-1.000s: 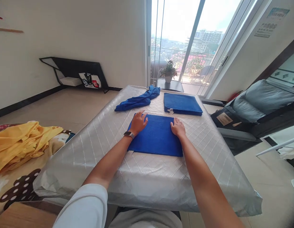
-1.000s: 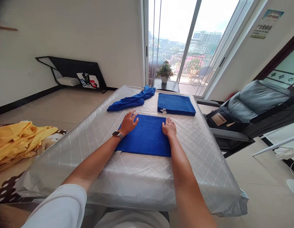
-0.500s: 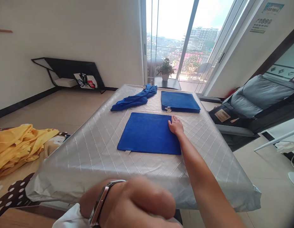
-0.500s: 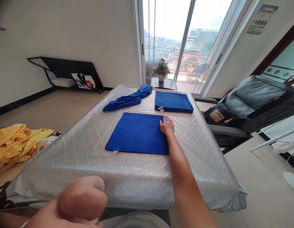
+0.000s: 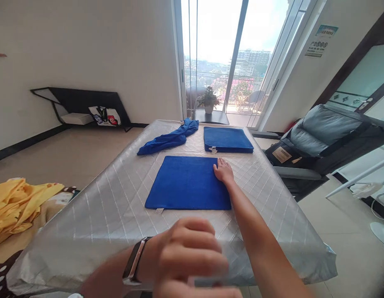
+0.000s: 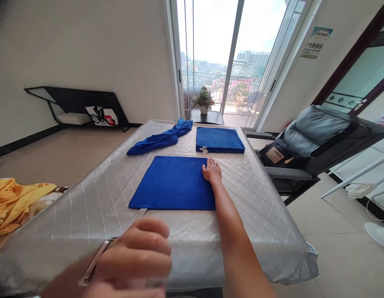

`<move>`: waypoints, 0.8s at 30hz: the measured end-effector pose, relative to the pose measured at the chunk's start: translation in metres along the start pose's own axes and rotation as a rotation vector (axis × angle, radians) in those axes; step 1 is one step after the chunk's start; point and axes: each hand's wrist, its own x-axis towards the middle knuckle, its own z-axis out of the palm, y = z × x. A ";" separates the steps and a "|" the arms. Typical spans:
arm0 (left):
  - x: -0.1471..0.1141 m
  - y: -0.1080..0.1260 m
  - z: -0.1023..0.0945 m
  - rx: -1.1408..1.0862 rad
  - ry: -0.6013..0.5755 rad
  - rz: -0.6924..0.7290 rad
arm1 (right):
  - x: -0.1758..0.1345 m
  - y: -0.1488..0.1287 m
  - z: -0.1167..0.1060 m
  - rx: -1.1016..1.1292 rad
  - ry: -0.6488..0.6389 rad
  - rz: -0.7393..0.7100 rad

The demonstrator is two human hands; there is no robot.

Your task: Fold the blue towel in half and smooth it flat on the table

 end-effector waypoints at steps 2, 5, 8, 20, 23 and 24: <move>0.019 -0.031 0.022 -0.114 0.016 0.040 | 0.000 0.000 0.000 0.004 0.003 0.000; 0.031 -0.101 0.072 -0.058 -0.056 -0.119 | -0.002 0.000 -0.002 -0.009 0.005 0.001; 0.029 -0.177 0.126 0.007 -0.156 -0.337 | -0.004 -0.001 -0.005 -0.032 -0.008 -0.020; 0.006 -0.267 0.214 0.240 -0.462 -0.815 | -0.002 0.001 0.001 -0.023 0.014 0.004; -0.014 -0.275 0.196 0.275 -0.503 -0.858 | -0.001 0.000 0.001 -0.019 0.009 0.013; -0.021 -0.279 0.186 0.292 -0.514 -0.885 | -0.002 0.000 0.000 -0.015 0.009 0.016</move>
